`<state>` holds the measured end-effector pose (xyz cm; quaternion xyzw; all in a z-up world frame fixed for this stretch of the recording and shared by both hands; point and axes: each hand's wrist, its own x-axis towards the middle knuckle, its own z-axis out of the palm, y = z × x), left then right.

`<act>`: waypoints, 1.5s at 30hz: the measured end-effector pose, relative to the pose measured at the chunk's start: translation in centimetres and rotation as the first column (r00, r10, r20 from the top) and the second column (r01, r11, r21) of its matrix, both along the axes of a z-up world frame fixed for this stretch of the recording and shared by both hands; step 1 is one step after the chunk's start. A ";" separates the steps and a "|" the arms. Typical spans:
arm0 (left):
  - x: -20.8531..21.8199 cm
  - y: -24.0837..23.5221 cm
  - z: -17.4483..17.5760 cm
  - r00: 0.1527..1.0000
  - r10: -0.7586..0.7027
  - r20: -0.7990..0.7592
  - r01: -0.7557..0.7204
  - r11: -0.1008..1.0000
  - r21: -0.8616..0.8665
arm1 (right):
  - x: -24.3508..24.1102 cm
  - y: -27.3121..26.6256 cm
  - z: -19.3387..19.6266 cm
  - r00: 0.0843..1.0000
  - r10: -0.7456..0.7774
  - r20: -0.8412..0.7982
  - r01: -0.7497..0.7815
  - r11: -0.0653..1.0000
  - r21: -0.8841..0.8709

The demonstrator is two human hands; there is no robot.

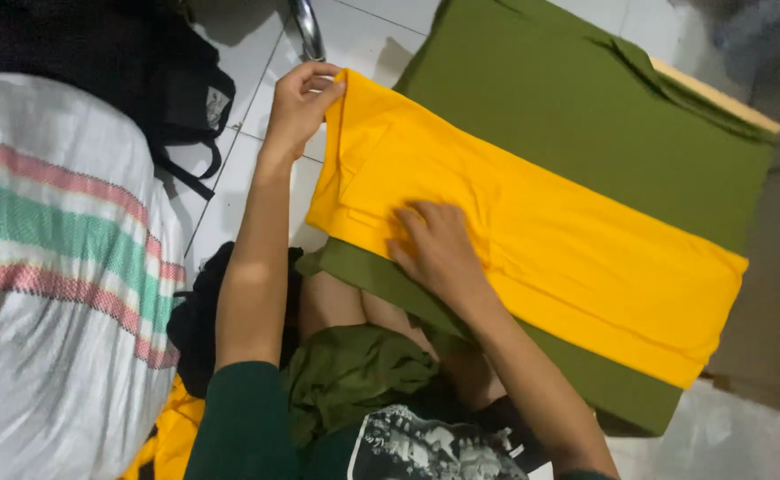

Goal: The person folds a yellow t-shirt on a green cloth-covered table. They smooth the fabric, fold the sides inward, then fold the shirt in half and in half again to create a compact rectangle.

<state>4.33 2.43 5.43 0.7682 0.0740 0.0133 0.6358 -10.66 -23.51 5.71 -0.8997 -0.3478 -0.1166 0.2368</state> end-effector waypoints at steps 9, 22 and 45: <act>0.5 1.0 0.8 0.997 -0.032 -0.065 0.018 0.977 -0.213 | 1.0 3.2 -0.7 0.994 -0.105 0.025 0.105 0.994 0.000; 1.9 0.7 0.4 0.999 -0.044 0.002 0.044 0.998 -0.055 | 2.6 4.2 -2.0 0.995 -0.090 0.048 0.090 0.996 -0.018; 2.6 -1.0 -3.6 0.997 0.038 -0.067 -0.021 0.974 0.228 | 2.3 -0.9 -0.8 0.972 -0.193 0.132 0.152 0.951 0.268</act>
